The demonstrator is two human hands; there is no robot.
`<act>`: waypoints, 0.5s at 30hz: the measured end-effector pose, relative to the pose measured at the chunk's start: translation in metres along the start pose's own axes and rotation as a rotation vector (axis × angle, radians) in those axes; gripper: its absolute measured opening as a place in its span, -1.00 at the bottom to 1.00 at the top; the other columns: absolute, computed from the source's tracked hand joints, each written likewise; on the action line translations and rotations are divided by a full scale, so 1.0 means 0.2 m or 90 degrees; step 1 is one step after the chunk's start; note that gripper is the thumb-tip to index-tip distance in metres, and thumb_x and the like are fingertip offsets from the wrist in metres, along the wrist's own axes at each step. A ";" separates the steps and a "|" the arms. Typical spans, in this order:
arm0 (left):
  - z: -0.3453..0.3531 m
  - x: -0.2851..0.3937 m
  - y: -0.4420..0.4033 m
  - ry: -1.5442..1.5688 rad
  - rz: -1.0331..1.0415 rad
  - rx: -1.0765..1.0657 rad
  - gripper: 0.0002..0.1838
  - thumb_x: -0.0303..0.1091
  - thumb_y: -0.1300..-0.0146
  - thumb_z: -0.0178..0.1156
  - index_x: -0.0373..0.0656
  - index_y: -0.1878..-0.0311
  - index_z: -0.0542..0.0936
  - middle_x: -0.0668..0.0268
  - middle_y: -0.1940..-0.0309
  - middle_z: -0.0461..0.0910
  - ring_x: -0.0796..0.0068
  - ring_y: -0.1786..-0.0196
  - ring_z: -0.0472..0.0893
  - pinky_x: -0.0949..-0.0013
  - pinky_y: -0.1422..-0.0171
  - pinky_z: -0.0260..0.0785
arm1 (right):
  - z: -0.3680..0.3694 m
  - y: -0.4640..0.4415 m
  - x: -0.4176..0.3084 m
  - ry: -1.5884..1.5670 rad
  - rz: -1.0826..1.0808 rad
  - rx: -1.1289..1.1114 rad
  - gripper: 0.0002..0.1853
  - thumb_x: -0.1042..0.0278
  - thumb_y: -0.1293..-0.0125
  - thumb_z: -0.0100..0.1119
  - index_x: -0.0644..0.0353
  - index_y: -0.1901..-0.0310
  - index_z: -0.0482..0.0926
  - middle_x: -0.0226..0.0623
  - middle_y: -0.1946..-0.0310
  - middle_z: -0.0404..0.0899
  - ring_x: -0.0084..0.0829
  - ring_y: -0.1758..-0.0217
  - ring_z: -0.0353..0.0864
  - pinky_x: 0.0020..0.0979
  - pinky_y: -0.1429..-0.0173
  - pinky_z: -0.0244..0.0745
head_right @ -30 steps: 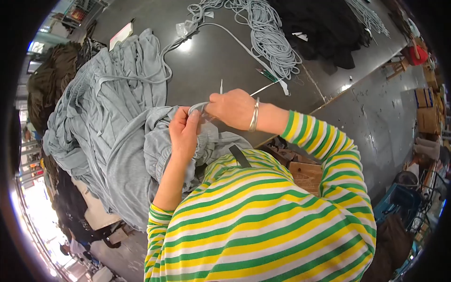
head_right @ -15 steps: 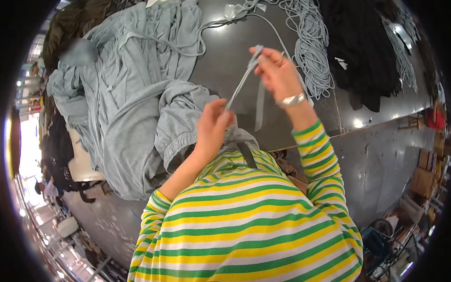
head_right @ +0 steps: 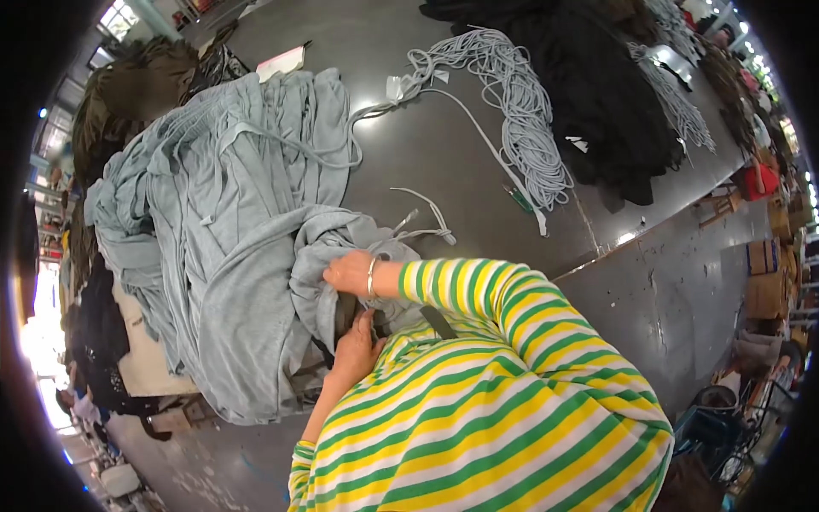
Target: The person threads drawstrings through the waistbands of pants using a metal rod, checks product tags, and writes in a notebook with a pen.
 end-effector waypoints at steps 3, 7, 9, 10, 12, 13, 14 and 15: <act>0.05 -0.05 0.04 0.012 -0.034 -0.089 -0.48 -0.34 -0.05 0.22 -0.24 -0.08 0.29 0.02 0.47 0.55 -0.03 0.47 0.54 0.10 0.17 0.40 | -0.17 0.00 0.15 0.060 0.034 0.025 -0.86 0.43 -0.10 0.00 0.22 0.29 0.39 -0.08 0.47 0.53 -0.12 0.40 0.61 -0.22 0.39 0.51; -0.18 0.10 0.07 -0.080 0.148 -0.084 -0.36 -0.43 0.02 0.20 -0.27 -0.19 0.26 0.02 0.50 0.54 0.02 0.41 0.55 0.13 0.13 0.39 | -0.79 0.07 0.60 0.208 0.245 0.113 -0.80 0.40 -0.13 -0.01 0.09 0.16 0.41 -0.15 0.42 0.57 -0.11 0.29 0.62 -0.10 0.28 0.47; -0.58 0.23 0.09 -0.029 0.145 0.020 -0.22 -0.46 0.06 0.23 -0.27 -0.30 0.17 0.02 0.47 0.54 0.02 0.32 0.55 0.13 0.10 0.38 | -1.30 0.23 0.78 0.297 0.379 0.303 -0.83 0.41 -0.06 0.07 -0.01 0.27 0.51 -0.18 0.48 0.57 -0.12 0.36 0.60 -0.15 0.31 0.47; -0.70 0.23 0.12 0.000 0.124 0.046 -0.18 -0.48 0.07 0.24 -0.27 -0.32 0.14 0.00 0.43 0.54 0.01 0.29 0.54 0.13 0.09 0.38 | -1.56 0.33 0.79 0.308 0.399 0.331 -0.81 0.41 -0.04 0.08 0.00 0.25 0.51 -0.20 0.47 0.58 -0.14 0.36 0.60 -0.17 0.32 0.46; -0.90 0.26 0.16 0.088 0.118 0.129 -0.23 -0.52 0.09 0.24 -0.28 -0.28 0.22 0.03 0.36 0.55 0.04 0.30 0.53 0.07 -0.03 0.35 | -1.97 0.56 0.91 0.383 0.398 0.490 -0.90 0.38 -0.16 0.06 0.18 0.40 0.54 -0.11 0.51 0.56 -0.15 0.40 0.59 -0.28 0.32 0.44; -1.00 0.30 0.16 0.089 0.125 0.127 -0.23 -0.52 0.09 0.24 -0.28 -0.28 0.22 0.03 0.36 0.55 0.04 0.30 0.53 0.07 -0.03 0.35 | -2.12 0.63 0.78 0.411 0.379 0.518 -0.92 0.45 -0.09 0.03 0.16 0.42 0.54 -0.08 0.49 0.56 -0.09 0.37 0.59 -0.25 0.32 0.45; -1.09 0.41 0.16 0.027 0.235 0.088 -0.31 -0.55 0.11 0.22 -0.30 -0.20 0.30 0.06 0.36 0.55 0.07 0.32 0.53 0.03 -0.10 0.30 | -2.24 0.67 0.57 0.383 0.224 0.526 -0.89 0.47 -0.10 0.01 0.15 0.40 0.56 -0.06 0.49 0.55 -0.11 0.36 0.60 -0.29 0.30 0.46; -1.15 0.50 0.17 -0.034 0.342 0.057 -0.39 -0.58 0.13 0.19 -0.32 -0.12 0.38 0.09 0.36 0.55 0.09 0.33 0.54 0.00 -0.16 0.26 | -2.32 0.73 0.38 0.382 0.258 0.562 -0.87 0.49 -0.09 0.02 0.17 0.39 0.59 -0.12 0.49 0.58 -0.21 0.37 0.62 -0.36 0.26 0.46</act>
Point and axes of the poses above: each hand's wrist, its own y-axis away from the middle knuckle, its own z-axis out of the palm, x = y × z, the point moved 7 cm from there along -y, towards the middle knuckle
